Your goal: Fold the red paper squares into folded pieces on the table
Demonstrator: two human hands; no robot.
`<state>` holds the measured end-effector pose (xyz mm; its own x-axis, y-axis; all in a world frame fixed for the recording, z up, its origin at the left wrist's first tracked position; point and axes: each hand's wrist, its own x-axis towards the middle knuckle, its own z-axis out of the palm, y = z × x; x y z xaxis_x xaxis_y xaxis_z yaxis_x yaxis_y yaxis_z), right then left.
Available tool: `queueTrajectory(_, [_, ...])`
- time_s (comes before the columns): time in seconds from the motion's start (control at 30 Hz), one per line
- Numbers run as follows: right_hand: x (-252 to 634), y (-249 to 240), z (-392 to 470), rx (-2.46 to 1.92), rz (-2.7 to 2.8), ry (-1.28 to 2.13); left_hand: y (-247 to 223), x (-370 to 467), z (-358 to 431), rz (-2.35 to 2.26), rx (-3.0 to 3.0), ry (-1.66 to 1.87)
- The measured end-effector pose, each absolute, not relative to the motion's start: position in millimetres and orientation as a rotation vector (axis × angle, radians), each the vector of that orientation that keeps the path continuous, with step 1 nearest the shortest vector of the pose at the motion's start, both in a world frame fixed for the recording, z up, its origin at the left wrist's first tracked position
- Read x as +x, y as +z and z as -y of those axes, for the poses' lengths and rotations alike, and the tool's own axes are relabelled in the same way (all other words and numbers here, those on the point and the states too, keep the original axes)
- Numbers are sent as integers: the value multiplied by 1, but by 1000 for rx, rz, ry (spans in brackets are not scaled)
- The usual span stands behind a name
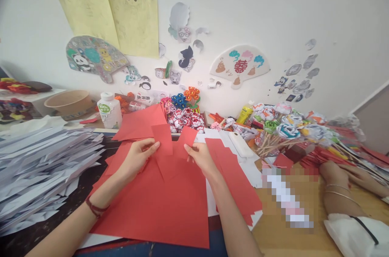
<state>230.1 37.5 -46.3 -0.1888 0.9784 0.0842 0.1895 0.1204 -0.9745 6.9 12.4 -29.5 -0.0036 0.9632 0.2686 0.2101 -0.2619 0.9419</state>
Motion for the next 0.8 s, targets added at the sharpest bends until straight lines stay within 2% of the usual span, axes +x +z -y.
queueTrajectory(0.27, [215, -54, -32, -1031, 1744, 1402, -52, 9, -23, -1327, 1673, 1264])
queueTrajectory(0.5, [211, -44, -24, -882, 1786, 1498, -47, 11, -18, -1352, 1734, 1151])
queueTrajectory(0.63, [214, -44, -28, -987, 1750, 1304, -26, -8, -21, -1386, 1753, 1215])
queueTrajectory(0.8, [222, -57, -38, -1377, 1817, 709, 2, -64, -24, -1583, 1627, 1274])
